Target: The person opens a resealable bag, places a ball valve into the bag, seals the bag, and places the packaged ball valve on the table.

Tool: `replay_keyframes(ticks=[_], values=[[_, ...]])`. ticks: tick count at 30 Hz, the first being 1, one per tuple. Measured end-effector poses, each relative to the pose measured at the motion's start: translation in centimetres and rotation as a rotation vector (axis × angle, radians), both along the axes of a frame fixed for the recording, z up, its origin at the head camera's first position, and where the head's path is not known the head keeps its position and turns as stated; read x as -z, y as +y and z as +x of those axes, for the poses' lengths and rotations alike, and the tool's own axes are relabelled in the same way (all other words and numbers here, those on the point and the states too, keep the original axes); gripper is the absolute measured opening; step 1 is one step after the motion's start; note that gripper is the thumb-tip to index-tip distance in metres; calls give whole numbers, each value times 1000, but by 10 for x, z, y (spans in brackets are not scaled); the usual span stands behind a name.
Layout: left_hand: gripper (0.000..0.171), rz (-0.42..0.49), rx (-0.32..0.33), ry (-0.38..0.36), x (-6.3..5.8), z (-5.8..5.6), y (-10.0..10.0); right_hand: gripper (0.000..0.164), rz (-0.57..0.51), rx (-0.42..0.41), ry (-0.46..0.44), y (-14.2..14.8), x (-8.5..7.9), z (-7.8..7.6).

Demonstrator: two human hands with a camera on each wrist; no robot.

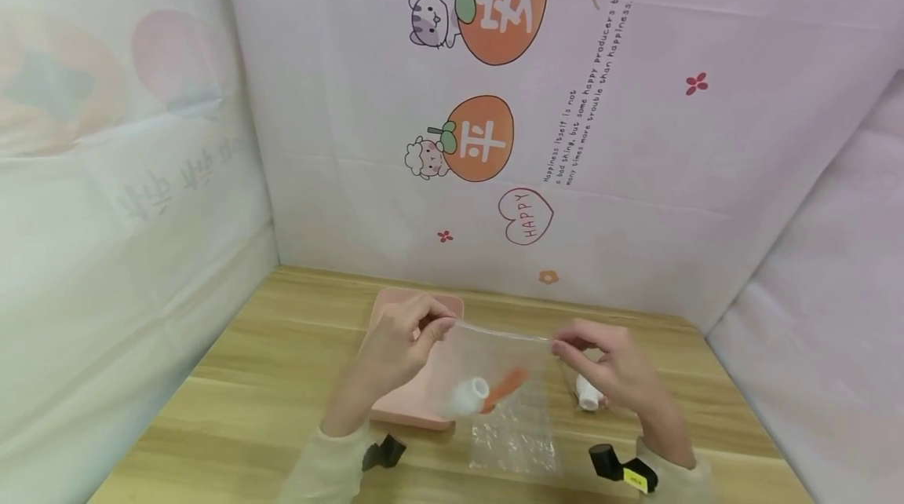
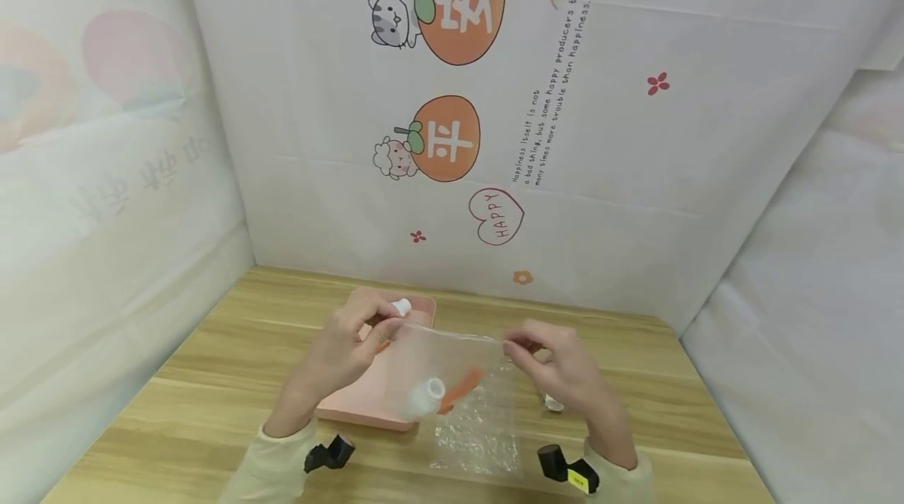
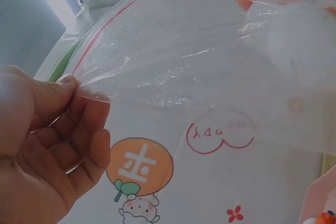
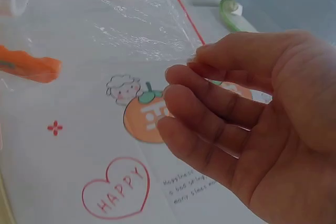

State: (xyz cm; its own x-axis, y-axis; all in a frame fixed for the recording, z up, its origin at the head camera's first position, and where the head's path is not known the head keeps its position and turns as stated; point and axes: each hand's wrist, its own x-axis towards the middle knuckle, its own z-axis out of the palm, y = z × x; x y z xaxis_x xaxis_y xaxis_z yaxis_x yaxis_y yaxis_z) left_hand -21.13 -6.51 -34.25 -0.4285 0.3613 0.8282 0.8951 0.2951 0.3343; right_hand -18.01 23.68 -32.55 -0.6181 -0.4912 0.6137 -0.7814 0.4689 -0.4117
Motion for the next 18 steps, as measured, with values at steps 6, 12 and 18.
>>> replay_keyframes(ticks=[6, 12, 18], values=[[5, -66, 67, -67, 9, -1, 19, 32, 24, 39, -9, 18, -6, 2], [4, -172, 130, -189, 10, -6, 34, 30, 51, 55, -40, 47, 15, -9], [5, -334, 125, -190, 13, -8, 43, 24, 91, 74, -109, 62, 23, -7]])
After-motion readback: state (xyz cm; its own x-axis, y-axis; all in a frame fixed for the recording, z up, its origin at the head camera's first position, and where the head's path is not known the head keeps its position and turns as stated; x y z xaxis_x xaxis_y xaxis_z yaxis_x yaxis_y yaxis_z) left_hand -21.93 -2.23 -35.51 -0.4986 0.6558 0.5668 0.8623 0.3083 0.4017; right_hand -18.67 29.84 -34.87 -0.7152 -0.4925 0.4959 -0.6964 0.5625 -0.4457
